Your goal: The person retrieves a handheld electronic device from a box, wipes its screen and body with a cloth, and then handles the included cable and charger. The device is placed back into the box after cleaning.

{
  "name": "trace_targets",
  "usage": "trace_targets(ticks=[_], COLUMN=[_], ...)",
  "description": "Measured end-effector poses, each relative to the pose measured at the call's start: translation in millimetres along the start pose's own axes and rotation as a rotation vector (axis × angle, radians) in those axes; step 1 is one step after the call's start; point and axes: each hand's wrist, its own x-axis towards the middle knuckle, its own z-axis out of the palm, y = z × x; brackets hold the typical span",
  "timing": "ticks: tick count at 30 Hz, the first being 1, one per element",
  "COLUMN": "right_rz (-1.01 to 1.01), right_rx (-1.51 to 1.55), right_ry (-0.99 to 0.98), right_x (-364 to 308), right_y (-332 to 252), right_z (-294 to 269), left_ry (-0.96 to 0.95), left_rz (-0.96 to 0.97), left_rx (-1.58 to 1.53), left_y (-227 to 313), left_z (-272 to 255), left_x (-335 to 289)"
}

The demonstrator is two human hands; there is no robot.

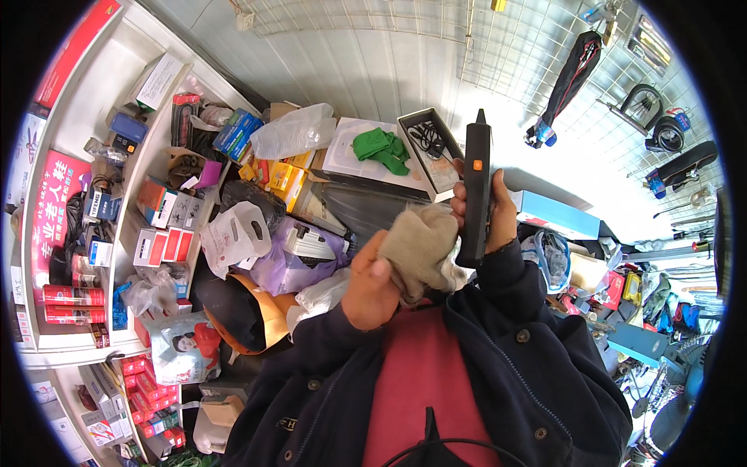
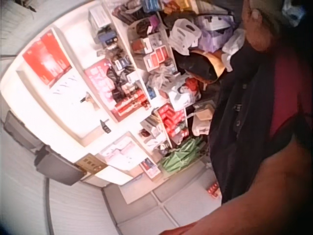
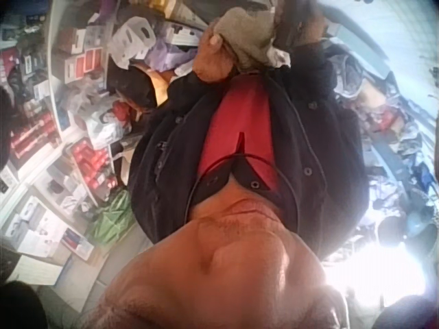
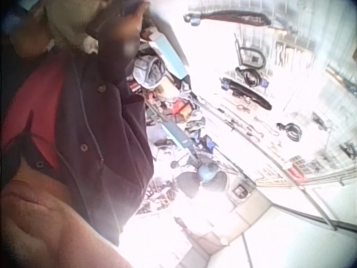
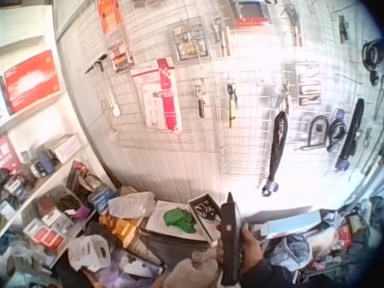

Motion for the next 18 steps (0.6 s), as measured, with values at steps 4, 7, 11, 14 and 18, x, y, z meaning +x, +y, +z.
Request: trace_targets(ticks=[4,7,11,14,18], right_rz=[0.123,0.178,-0.014,0.087,0.092], right_rx=[0.049,-0.043,-0.121,0.047,-0.192], right_ry=[-0.147,-0.174,-0.111,-0.333,-0.569], right_x=[-4.3,-5.9,-18.6,-32.1,-45.0], right_y=[5.9,12.0,25.6,24.2,13.8], right_z=[2.4,11.2,21.6,25.1,37.4], left_ry=[0.011,-0.159,-0.457,-0.654,-0.638], left_rz=[-0.035,-0.109,0.057,0.229,0.420], left_rx=[-0.163,-0.017,0.573,0.824,0.929], left_y=[13.7,14.2,4.7,-6.3,-19.9], left_z=[4.9,7.0,5.3,4.1,9.2], left_x=[6.6,12.0,20.5,29.0,27.5])
